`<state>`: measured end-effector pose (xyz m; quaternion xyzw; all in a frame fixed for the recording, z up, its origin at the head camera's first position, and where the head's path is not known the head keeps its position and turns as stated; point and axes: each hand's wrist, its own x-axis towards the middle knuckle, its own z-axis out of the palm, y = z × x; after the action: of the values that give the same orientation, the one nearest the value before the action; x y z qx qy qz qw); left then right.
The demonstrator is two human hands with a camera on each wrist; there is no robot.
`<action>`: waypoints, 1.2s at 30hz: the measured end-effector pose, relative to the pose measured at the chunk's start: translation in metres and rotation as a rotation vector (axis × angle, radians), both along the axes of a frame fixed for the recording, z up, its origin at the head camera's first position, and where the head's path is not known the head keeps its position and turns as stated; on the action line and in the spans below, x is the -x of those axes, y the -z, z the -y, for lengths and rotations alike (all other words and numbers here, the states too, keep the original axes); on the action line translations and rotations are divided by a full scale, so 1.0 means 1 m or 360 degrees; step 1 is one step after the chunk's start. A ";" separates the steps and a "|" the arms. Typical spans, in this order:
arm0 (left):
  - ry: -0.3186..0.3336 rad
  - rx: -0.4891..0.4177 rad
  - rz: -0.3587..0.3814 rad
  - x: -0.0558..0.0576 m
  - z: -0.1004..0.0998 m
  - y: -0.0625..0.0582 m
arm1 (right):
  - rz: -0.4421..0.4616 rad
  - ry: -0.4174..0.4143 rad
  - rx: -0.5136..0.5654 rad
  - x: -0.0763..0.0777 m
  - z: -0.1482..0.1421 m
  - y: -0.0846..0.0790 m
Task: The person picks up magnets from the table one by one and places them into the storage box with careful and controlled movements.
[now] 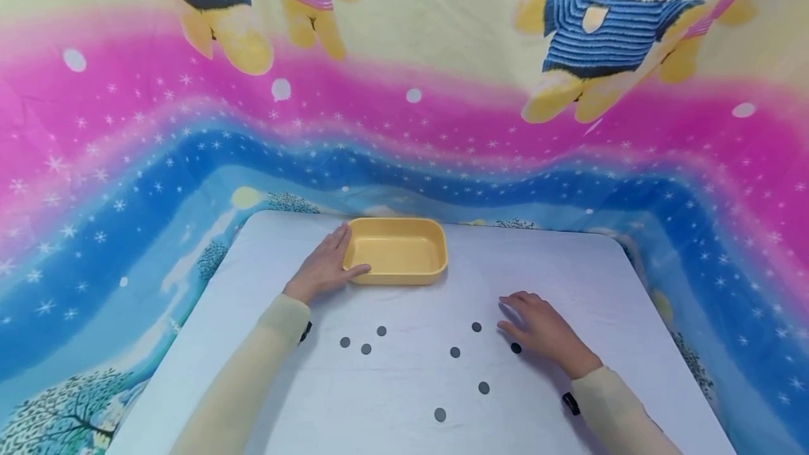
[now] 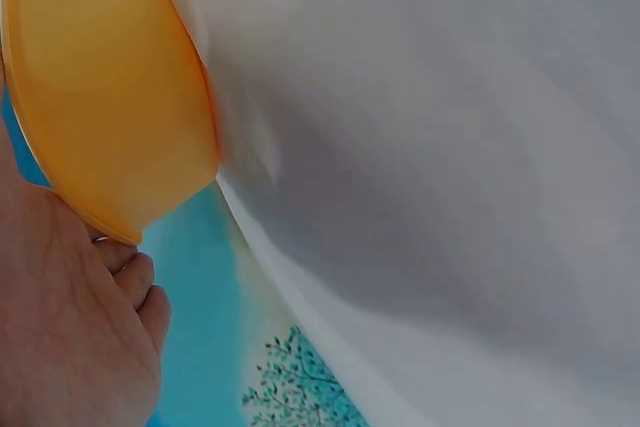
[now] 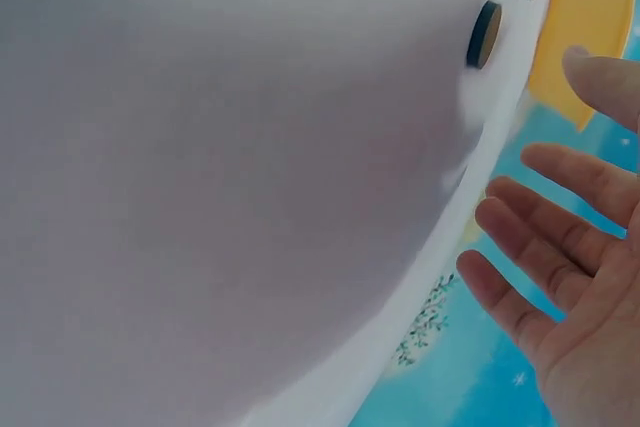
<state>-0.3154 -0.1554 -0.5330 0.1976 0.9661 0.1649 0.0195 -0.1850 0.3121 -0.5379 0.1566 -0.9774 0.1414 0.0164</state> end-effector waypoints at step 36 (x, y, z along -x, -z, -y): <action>0.0119 0.0065 -0.0051 -0.011 -0.074 0.004 | 0.0125 -0.0169 -0.0110 0.007 0.046 0.002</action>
<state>-0.3045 -0.0815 -0.5366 0.2358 0.9614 0.1412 0.0143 -0.1918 0.2664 -0.5400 0.2029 -0.9719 0.1144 -0.0350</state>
